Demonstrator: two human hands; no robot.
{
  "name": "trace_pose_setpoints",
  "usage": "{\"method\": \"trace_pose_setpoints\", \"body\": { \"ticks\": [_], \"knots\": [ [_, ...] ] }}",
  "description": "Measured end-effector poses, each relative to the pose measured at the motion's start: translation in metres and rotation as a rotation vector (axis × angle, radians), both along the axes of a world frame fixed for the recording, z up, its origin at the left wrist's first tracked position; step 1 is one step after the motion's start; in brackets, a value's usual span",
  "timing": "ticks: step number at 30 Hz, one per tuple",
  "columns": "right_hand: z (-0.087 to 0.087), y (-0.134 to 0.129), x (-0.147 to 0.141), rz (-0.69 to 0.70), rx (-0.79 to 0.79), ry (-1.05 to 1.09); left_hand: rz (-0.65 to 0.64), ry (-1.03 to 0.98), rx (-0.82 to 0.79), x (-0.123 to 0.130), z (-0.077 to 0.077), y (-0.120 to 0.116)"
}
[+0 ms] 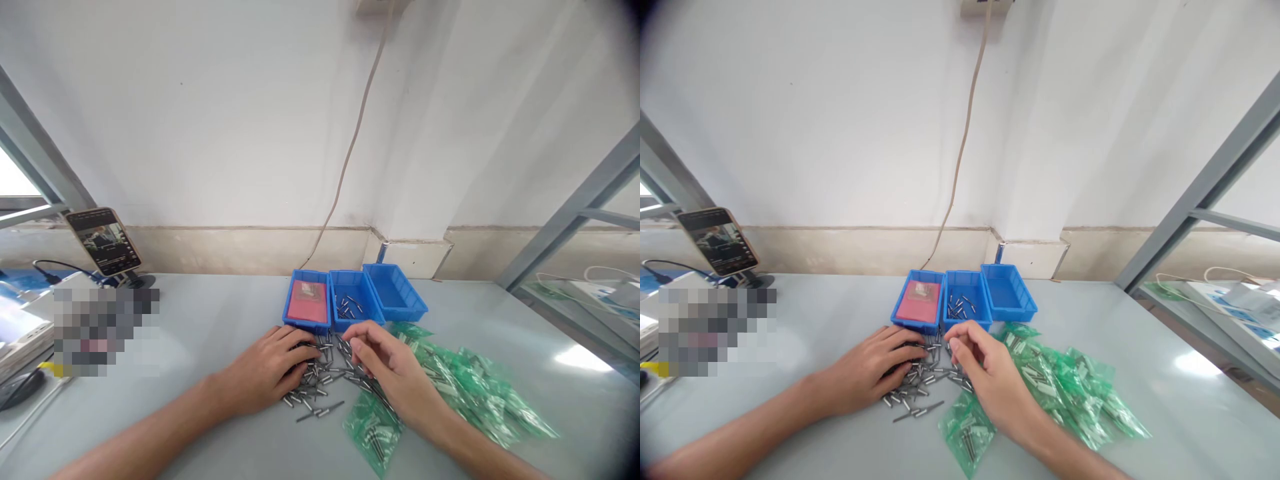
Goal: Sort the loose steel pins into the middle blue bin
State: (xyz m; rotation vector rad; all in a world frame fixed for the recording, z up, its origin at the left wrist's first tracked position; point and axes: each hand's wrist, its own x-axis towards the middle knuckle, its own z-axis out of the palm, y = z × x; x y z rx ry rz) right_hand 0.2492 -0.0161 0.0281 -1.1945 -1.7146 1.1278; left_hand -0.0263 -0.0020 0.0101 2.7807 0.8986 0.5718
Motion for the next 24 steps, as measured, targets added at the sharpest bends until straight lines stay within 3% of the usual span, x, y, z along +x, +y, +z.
{"method": "trace_pose_setpoints", "body": {
  "ticks": [10, 16, 24],
  "knots": [
    [-0.009, -0.006, 0.000, 0.273, 0.480, -0.472, -0.002, -0.024, 0.022, 0.000, -0.002, 0.000],
    [-0.010, -0.006, 0.003, 0.267, 0.480, -0.645, -0.007, -0.047, 0.033, 0.000, -0.001, 0.000],
    [-0.011, -0.005, 0.001, 0.286, 0.480, -0.693, -0.006, -0.029, 0.024, 0.000, 0.000, 0.000]
  ]
}}
